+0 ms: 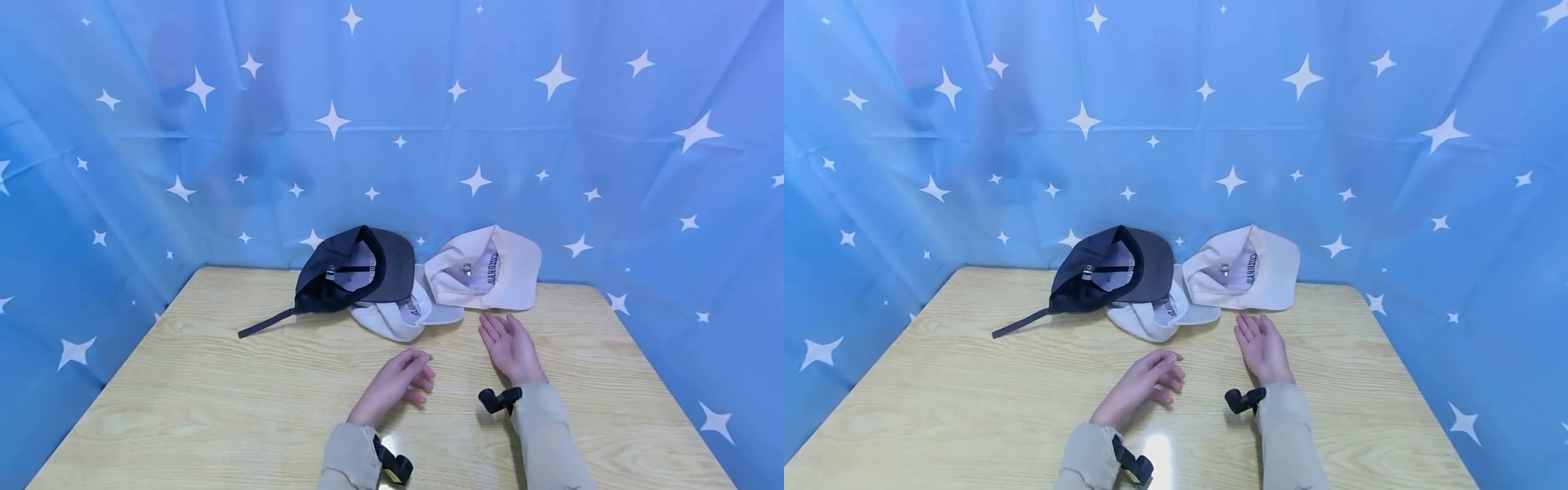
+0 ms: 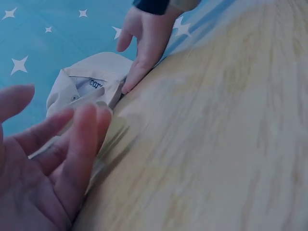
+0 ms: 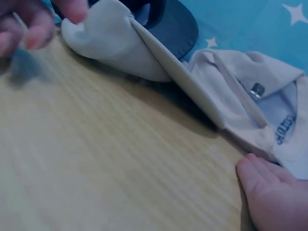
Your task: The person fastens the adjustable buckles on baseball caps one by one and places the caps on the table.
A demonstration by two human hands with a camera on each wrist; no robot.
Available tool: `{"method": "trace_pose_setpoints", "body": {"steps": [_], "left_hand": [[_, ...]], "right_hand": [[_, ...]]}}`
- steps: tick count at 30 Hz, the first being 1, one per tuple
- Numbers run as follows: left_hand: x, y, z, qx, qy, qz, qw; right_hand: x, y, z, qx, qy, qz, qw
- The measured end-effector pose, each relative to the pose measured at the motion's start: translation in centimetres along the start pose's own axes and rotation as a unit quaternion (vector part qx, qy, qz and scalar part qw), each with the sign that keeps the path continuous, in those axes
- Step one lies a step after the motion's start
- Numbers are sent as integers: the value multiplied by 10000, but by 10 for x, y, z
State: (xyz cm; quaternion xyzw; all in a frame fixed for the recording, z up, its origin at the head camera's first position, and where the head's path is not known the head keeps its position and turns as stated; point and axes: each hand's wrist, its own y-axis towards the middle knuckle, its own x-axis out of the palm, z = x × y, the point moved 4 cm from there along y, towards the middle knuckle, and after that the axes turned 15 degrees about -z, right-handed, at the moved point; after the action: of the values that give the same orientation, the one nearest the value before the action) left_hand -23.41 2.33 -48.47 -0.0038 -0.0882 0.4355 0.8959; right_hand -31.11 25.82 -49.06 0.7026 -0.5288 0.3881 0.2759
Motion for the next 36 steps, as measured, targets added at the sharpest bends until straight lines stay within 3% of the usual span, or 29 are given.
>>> {"method": "trace_pose_setpoints", "body": {"steps": [4,11,16,22,31,36], "left_hand": [[-4,-2,-1,135,-20,-222,9997],[-12,-4,-2,518,-803,-421,9945],[-15,-4,-2,603,-1003,-521,9918],[-16,-5,-2,668,-1103,-515,9903],[-17,-4,-2,685,-1164,-543,9894],[-17,-5,0,693,-1178,-551,9891]], "right_hand": [[-1,13,-4,9,267,147,9995],[-3,24,-8,-32,1141,183,9933],[-4,29,-10,1,1573,352,9869],[-8,36,-11,58,1604,906,9829],[-14,44,-13,26,1907,1771,9655],[-20,49,-14,103,2161,2038,9548]]}}
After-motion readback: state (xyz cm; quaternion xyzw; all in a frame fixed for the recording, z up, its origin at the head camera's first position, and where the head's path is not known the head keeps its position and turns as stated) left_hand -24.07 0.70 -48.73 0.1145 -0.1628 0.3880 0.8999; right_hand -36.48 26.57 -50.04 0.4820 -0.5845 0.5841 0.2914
